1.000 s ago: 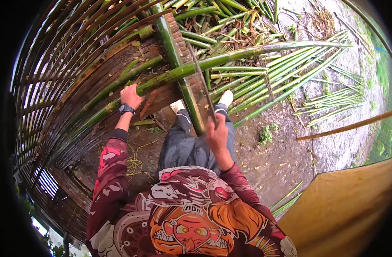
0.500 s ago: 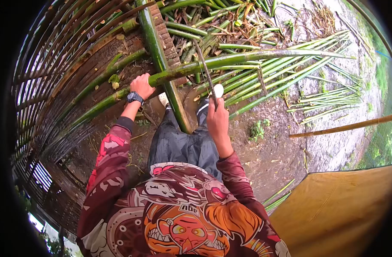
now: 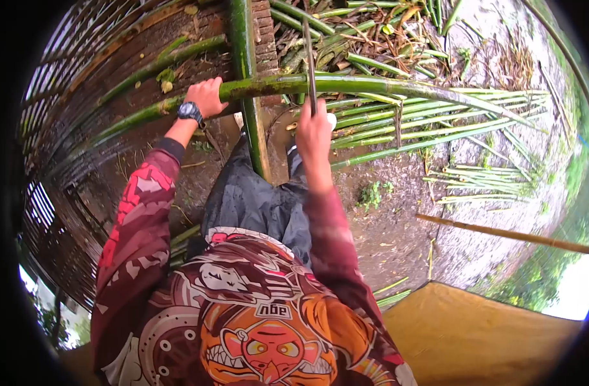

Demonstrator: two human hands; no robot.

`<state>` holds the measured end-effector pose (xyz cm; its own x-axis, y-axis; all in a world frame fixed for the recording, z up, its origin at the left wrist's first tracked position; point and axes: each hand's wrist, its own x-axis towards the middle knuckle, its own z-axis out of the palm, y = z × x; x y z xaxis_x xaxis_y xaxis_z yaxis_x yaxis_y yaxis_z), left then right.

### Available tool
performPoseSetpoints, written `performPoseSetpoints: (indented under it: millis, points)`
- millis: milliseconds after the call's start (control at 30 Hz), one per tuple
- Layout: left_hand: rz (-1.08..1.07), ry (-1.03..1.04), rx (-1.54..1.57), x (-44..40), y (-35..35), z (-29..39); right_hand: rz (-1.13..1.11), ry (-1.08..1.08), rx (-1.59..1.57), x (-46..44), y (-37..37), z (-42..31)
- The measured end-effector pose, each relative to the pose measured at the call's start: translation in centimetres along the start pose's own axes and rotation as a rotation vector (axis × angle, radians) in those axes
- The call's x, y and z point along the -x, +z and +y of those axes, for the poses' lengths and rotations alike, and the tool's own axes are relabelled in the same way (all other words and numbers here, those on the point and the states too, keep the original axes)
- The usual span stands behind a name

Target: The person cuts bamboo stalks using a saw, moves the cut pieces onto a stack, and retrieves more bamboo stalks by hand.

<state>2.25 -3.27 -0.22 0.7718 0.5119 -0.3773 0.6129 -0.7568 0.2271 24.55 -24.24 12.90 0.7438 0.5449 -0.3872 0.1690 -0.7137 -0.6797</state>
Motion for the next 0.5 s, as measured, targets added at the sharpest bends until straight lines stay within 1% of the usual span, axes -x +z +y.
performPoseSetpoints:
  millis: [33,67,133,167,233,267,333,400,433,467,500]
  points:
    - [-0.094,-0.022,0.005,-0.4,-0.8,-0.1,0.011,-0.025,0.017,-1.8,0.5,-0.4]
    - [-0.078,-0.024,-0.009,-0.2,-0.8,0.0,-0.003,-0.026,0.025,-1.3,0.0,0.5]
    - [-0.030,-0.028,-0.015,0.2,-0.6,0.5,0.054,-0.435,0.353,1.1,-2.1,3.1]
    - [-0.014,-0.024,0.001,0.2,-0.7,0.4,0.052,-0.286,0.265,3.7,-3.8,2.5]
    - [-0.080,-0.026,0.012,0.2,-1.0,0.5,-0.060,0.233,0.061,10.8,-8.7,-1.1]
    - [-0.086,-0.024,0.004,0.0,-1.2,0.4,-0.074,0.231,0.064,12.1,-9.7,-1.7]
    - [-0.064,-0.035,-0.010,-0.1,-0.9,0.5,-0.089,0.302,0.006,11.9,-10.1,-1.7]
    - [-0.075,-0.032,-0.022,-1.0,-1.2,0.1,0.048,-0.033,0.150,4.9,-3.8,2.2]
    - [-0.100,-0.038,-0.020,-1.1,-1.4,0.2,0.014,-0.072,0.084,-0.3,-1.4,2.0]
    - [-0.134,-0.041,-0.019,-0.6,-1.3,0.3,-0.022,-0.100,0.016,-3.3,0.1,1.7]
    - [-0.191,-0.043,-0.028,-0.9,-1.2,0.1,-0.025,-0.054,0.008,-3.1,0.3,1.6]
